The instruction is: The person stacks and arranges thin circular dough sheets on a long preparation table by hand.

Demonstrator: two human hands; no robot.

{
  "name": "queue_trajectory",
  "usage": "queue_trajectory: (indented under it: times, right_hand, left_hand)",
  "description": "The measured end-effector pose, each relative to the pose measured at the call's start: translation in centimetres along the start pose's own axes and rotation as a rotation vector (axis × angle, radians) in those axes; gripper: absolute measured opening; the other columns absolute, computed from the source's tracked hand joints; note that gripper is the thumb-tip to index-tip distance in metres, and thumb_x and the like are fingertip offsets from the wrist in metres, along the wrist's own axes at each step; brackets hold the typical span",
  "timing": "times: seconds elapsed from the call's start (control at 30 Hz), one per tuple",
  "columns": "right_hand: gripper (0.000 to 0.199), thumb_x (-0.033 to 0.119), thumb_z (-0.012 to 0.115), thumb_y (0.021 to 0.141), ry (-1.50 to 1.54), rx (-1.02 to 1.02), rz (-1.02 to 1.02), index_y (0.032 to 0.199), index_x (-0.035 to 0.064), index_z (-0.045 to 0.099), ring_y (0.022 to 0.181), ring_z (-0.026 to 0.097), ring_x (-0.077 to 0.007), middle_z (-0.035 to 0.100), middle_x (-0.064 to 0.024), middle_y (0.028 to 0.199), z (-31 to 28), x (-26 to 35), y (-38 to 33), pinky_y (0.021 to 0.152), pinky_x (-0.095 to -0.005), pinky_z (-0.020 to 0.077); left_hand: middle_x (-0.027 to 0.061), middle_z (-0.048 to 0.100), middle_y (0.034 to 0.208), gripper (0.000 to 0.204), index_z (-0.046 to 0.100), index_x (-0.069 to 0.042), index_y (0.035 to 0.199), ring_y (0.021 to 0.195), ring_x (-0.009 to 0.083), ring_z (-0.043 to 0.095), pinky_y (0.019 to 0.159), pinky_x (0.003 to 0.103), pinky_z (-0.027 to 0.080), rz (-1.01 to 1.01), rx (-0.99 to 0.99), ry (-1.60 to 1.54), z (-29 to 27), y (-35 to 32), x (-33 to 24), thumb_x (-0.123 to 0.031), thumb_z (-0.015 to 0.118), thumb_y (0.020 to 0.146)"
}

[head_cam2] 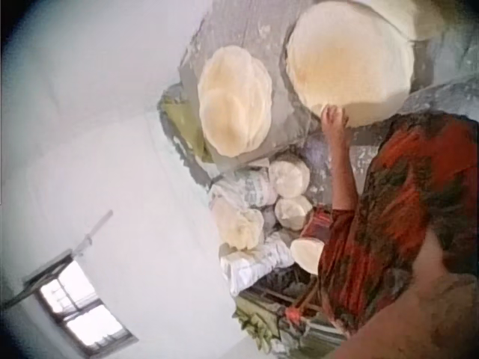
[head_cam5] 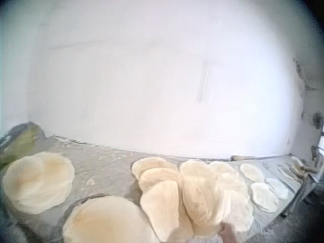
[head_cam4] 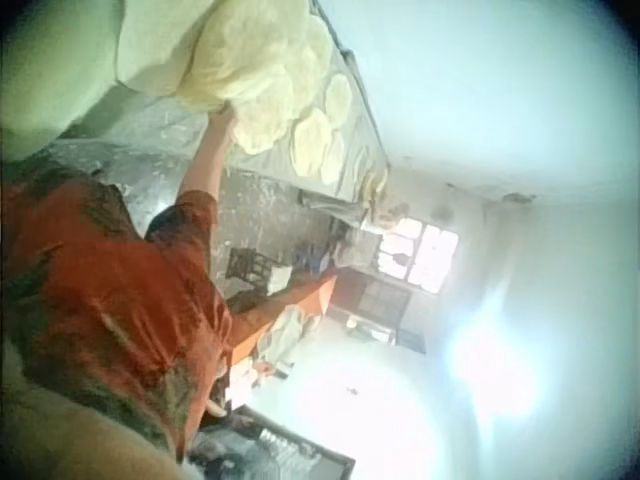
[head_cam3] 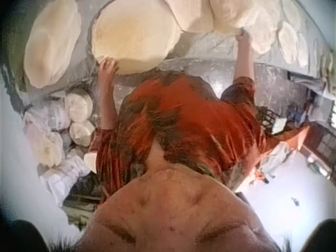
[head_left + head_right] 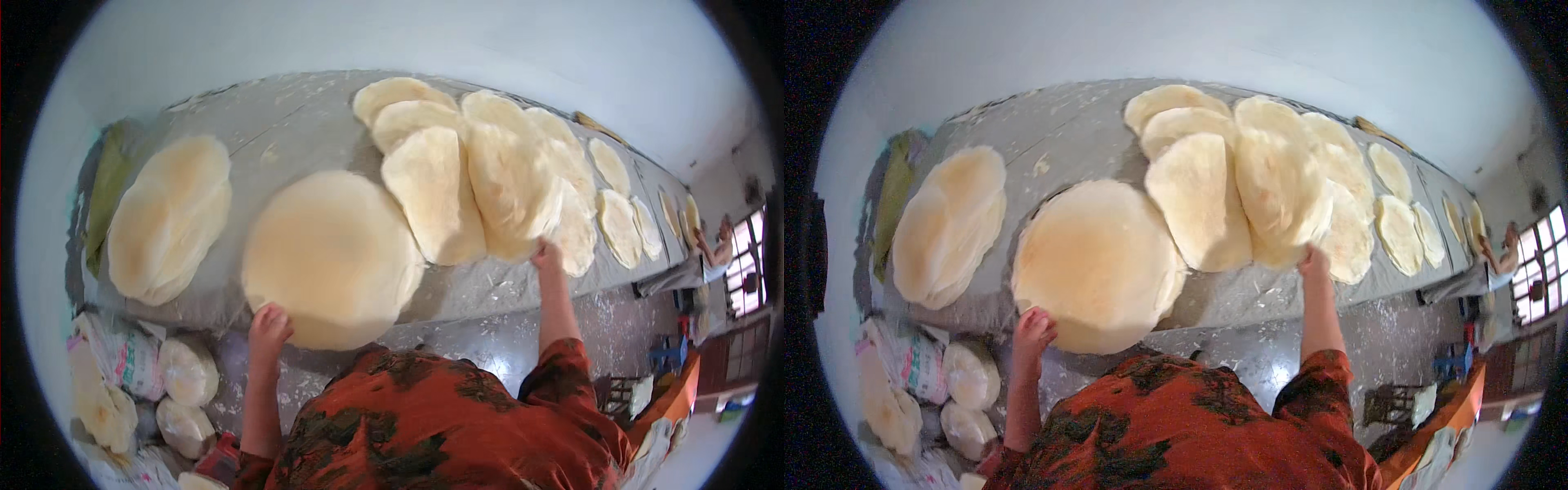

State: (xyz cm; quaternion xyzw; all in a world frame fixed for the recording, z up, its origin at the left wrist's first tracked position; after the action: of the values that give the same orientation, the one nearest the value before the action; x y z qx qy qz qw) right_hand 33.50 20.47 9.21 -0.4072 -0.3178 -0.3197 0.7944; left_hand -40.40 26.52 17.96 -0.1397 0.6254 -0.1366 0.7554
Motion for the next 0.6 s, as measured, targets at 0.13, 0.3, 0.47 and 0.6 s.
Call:
queue_trajectory:
  times: [0.13,0.3,0.47,0.6]
  right_hand:
    - [0.026,0.007,0.06,0.076,-0.893,-0.607,-0.275,0.101,0.004,0.054,0.085,0.058,-0.0272,0.058,-0.0125,0.099,-6.0,-1.5,-6.7,0.07,-0.0404,0.0475]
    - [0.054,-0.003,0.062,0.059,-1.353,0.462,-0.985,0.111,0.0047,0.05,0.105,0.048,-0.035,0.053,-0.0157,0.11,13.6,-7.6,-21.4,0.089,-0.0406,0.0397]
    - [0.049,0.028,0.061,0.075,-1.254,0.624,-0.635,0.115,0.0027,0.049,0.114,0.043,-0.0331,0.048,-0.0159,0.121,25.7,-14.3,-18.6,0.09,-0.042,0.0409]
    - [0.059,0.04,0.063,0.073,-1.684,0.53,-0.495,0.12,0.0071,0.048,0.118,0.042,-0.0269,0.045,-0.0095,0.126,32.2,-16.7,-17.4,0.086,-0.0463,0.0443]
  left_hand:
    - [0.0063,0.052,0.102,0.031,0.047,-0.003,0.112,0.088,0.0164,0.054,0.074,0.029,0.047,-0.028,-0.004,0.002,-0.5,-0.6,0.0,-0.011,0.056,0.083]
    - [0.006,0.052,0.1,0.026,0.048,-0.004,0.11,0.086,0.0172,0.056,0.073,0.03,0.049,-0.024,-0.059,-0.009,0.7,-0.6,0.3,-0.008,0.052,0.085]
    - [0.0049,0.053,0.098,0.022,0.05,-0.005,0.106,0.083,0.0164,0.056,0.068,0.028,0.049,0.015,0.081,0.102,5.4,0.8,0.4,-0.006,0.053,0.084]
    - [0.0065,0.054,0.098,0.026,0.05,-0.003,0.107,0.083,0.0174,0.057,0.069,0.027,0.049,0.017,0.046,0.095,7.1,-0.6,0.9,-0.009,0.056,0.083]
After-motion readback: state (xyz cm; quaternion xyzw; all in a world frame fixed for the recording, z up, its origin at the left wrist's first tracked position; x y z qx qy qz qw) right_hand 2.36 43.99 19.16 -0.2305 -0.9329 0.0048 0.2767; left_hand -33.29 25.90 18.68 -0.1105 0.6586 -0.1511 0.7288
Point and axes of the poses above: each hand's wrist, its own y-axis towards the middle knuckle, its own z-axis out of the palm, x = y × z, the point moved 7 cm from there along y, towards the middle knuckle
